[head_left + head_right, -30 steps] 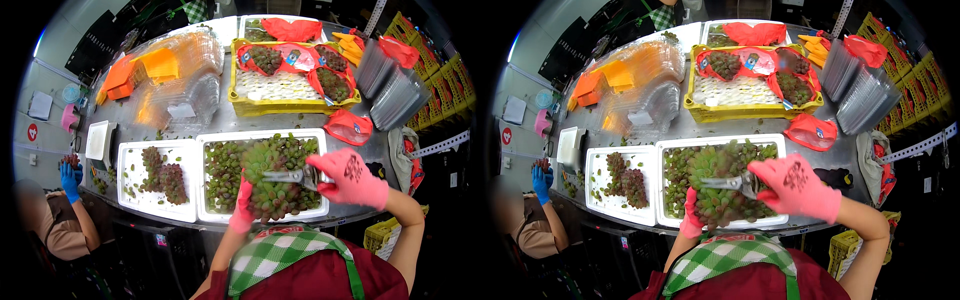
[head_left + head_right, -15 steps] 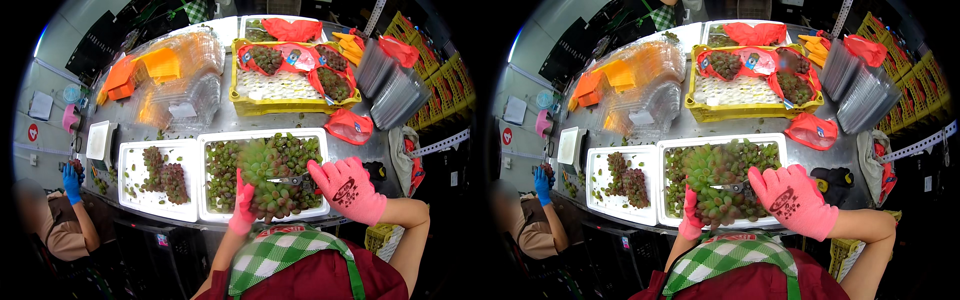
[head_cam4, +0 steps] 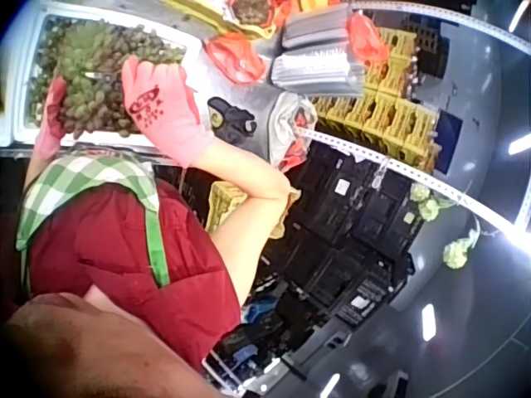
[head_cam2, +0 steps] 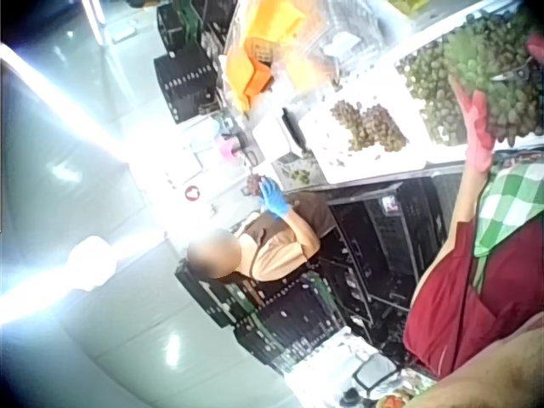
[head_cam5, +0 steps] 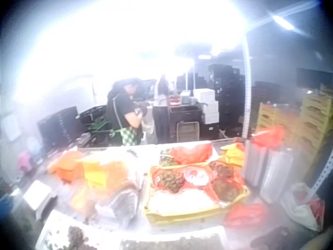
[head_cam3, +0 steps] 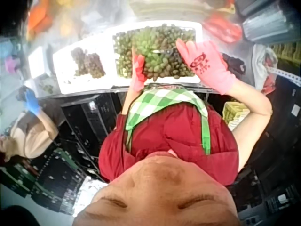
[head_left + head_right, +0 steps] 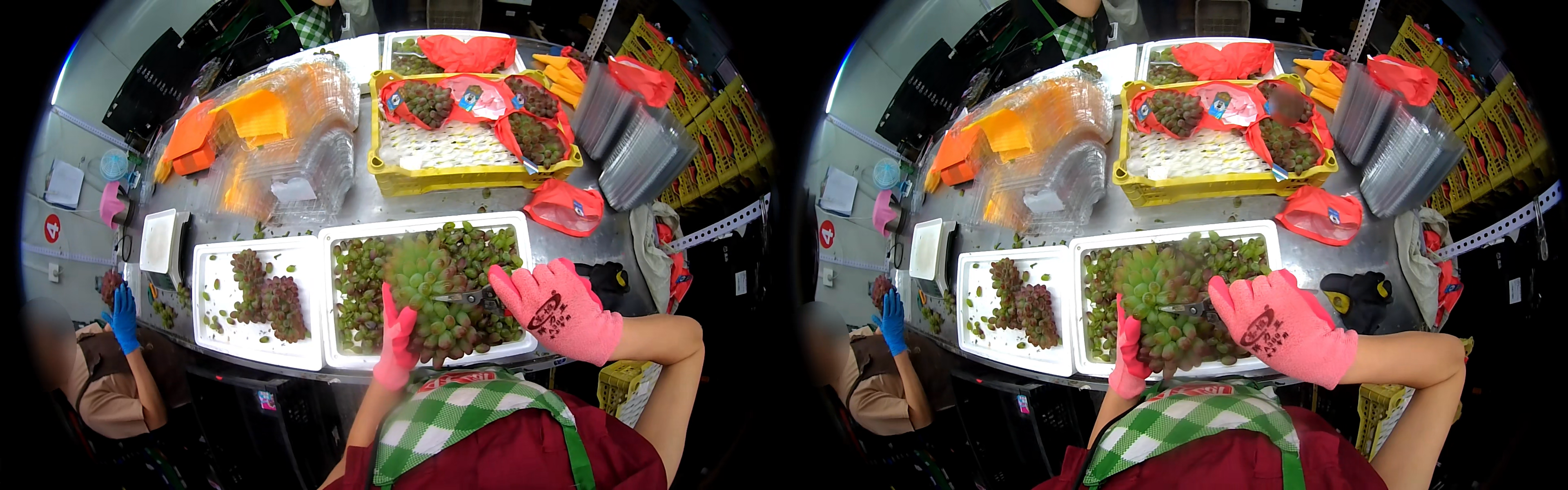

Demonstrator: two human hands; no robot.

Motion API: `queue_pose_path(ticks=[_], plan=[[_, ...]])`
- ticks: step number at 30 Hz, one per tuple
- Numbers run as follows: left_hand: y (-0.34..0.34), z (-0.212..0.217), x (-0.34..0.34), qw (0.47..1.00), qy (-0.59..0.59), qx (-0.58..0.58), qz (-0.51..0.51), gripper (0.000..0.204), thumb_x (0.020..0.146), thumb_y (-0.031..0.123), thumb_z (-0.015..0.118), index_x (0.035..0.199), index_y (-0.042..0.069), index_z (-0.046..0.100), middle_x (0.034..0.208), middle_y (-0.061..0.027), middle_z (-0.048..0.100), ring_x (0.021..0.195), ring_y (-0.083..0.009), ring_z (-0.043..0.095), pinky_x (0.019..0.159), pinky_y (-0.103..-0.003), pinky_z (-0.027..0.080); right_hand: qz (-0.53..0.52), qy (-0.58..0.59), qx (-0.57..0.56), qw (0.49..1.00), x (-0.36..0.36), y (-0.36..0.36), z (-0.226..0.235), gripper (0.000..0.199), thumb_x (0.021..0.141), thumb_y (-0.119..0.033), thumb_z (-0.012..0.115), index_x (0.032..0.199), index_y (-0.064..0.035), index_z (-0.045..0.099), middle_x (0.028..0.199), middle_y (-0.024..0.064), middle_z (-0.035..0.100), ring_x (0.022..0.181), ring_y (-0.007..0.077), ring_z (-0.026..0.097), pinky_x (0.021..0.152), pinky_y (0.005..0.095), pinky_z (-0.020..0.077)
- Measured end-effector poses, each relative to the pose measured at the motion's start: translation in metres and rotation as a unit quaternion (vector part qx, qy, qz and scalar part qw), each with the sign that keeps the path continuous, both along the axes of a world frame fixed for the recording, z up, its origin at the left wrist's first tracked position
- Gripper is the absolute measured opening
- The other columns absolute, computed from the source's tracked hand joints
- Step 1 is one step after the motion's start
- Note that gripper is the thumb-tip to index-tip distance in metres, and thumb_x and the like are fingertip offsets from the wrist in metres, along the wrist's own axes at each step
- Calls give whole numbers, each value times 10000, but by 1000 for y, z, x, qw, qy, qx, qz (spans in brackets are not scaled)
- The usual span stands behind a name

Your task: The person trims bunches of grapes using shears, moves crates of produce, and places the grapes into plastic containers.

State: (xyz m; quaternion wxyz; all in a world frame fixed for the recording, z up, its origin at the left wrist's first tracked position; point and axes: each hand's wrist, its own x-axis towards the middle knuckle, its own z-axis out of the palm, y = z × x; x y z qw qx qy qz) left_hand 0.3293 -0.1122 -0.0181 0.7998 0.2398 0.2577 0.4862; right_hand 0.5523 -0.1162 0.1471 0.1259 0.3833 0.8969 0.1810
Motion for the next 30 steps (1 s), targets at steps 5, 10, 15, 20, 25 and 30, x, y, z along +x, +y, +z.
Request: queue_pose_path(ticks=[5, 10, 15, 20, 25, 30], plan=[[0, 14, 2, 995, -91, -33, -25, 700, 917, 340, 544, 1468, 101, 183, 1419, -212, 376, 1191, -386, 511, 929, -474, 501, -8, 18, -21, 1000, 2, 1, -4, 424, 807, -155, 539, 1212, -31, 536, 774, 4, 483, 671, 143, 513, 588, 311, 389], [-7, -2, 0, 987, -138, -71, -50, 756, 906, 468, 521, 1469, 89, 188, 1413, -226, 381, 1178, -412, 513, 928, -481, 496, -81, 180, -94, 976, 9, 1, -13, 519, 721, -235, 698, 1197, -95, 545, 781, 13, 540, 674, 187, 558, 628, 326, 409], [-2, 20, 7, 969, -209, -92, -93, 852, 880, 569, 505, 1503, 114, 144, 1490, -194, 284, 1325, -407, 364, 1064, -518, 361, -234, 413, -264, 840, 13, 5, -10, 426, 743, -186, 687, 1127, -77, 537, 844, 101, 630, 793, 311, 630, 657, 377, 495], [-4, 12, 7, 975, -200, -35, -94, 888, 865, 584, 516, 1512, 115, 127, 1512, -181, 247, 1365, -391, 304, 1106, -523, 296, -262, 488, -192, 810, 30, 22, -49, 458, 747, -160, 684, 1166, -53, 533, 831, 120, 616, 749, 276, 608, 671, 351, 484], [-4, 33, 6, 992, -118, 22, -49, 956, 808, 478, 661, 1504, 108, 121, 1478, -186, 308, 1311, -383, 393, 1059, -534, 375, -237, 599, -288, 709, 7, 30, -31, 480, 759, -145, 725, 1172, -21, 513, 821, 70, 560, 736, 98, 509, 685, 264, 452], [-3, 0, 3, 999, -8, -50, 13, 991, 707, 285, 786, 1480, 126, 185, 1445, -133, 361, 1308, -292, 415, 1071, -461, 381, -173, 605, -275, 727, -26, 34, -34, 507, 761, -201, 744, 1172, -36, 497, 772, 73, 592, 678, 155, 561, 666, 294, 471]])
